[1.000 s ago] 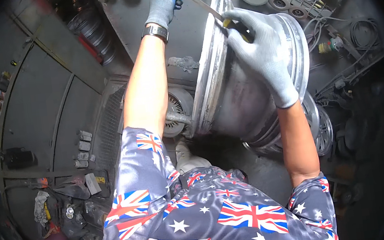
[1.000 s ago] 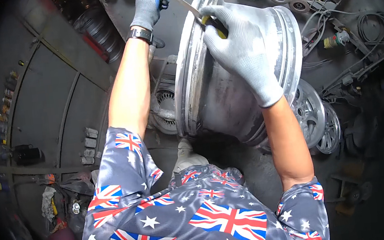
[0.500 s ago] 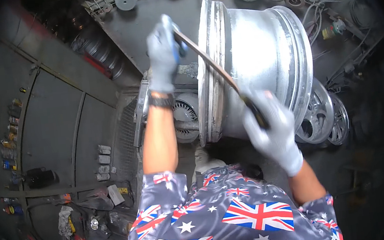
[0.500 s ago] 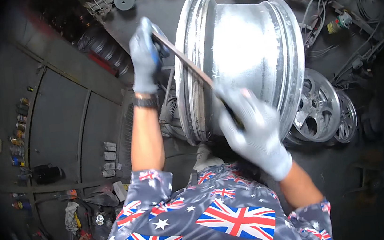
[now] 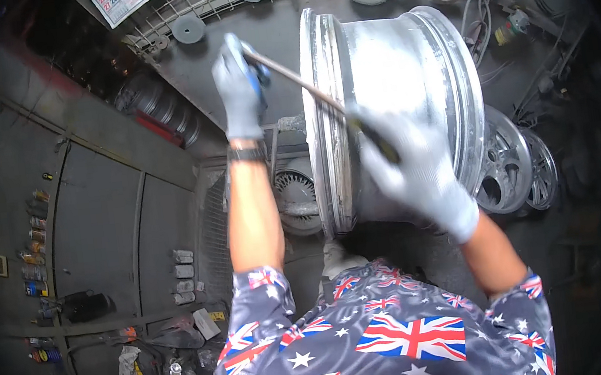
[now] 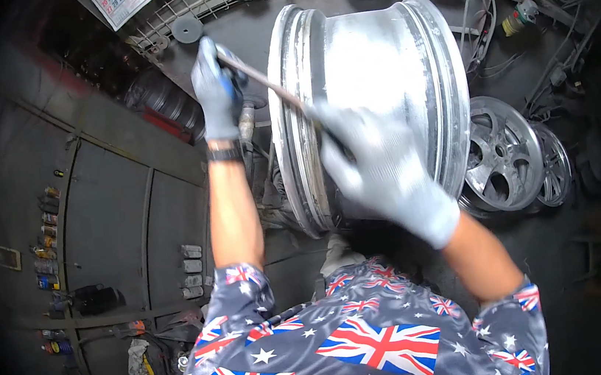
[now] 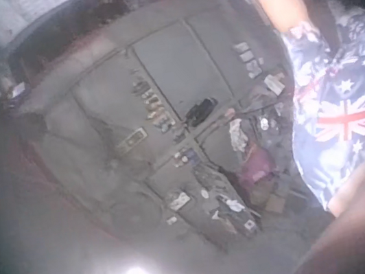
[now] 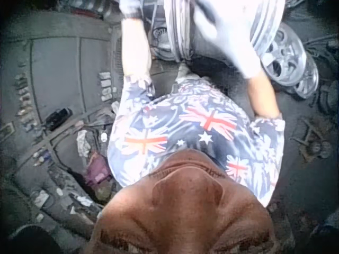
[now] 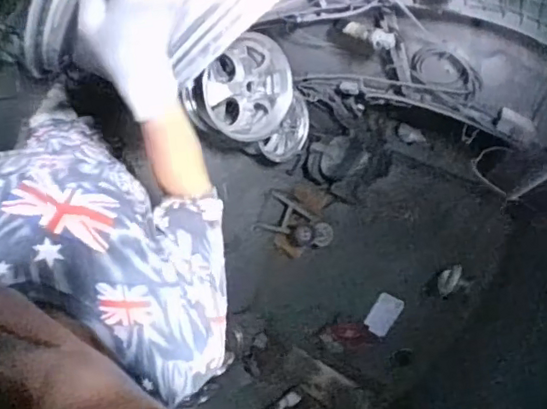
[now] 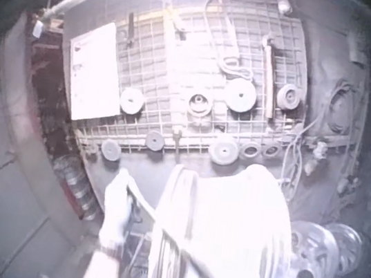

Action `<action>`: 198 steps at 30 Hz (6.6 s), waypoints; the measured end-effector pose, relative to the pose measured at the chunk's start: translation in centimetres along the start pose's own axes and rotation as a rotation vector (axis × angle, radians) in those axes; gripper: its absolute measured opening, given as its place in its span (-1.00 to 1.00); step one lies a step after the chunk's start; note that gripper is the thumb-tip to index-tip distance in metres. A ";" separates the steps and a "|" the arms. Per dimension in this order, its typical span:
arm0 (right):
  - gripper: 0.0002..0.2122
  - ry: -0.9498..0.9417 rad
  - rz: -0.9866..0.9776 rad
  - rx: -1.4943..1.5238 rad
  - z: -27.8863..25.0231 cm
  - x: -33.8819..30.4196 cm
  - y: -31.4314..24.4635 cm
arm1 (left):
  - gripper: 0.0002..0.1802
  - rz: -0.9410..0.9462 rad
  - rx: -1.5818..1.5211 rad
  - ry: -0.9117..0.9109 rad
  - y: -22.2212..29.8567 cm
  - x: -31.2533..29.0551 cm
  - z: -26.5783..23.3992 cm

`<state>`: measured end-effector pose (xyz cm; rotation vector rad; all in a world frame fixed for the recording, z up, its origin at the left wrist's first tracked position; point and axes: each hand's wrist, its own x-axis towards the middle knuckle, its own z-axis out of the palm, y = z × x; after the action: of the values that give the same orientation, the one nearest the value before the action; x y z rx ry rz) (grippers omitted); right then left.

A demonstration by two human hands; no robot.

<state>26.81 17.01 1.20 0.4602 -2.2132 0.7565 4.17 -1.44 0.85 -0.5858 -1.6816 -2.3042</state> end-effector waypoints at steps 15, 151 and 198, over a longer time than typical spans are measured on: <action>-0.57 -0.083 0.178 -0.068 -3.2 -10.1 -4.6 | -0.51 0.129 0.446 -0.106 1.6 -11.4 0.9; -0.77 0.831 1.385 0.709 -7.5 -30.2 3.5 | -0.58 0.274 0.716 -0.289 3.5 -9.0 2.5; -0.83 0.772 1.397 0.632 -7.9 -33.8 -8.3 | -0.67 0.129 0.312 0.125 2.7 -22.5 1.3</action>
<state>57.80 18.85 -16.44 -1.0894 -1.2350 1.9126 25.65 -2.21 -6.50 -0.4592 -1.8339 -1.8968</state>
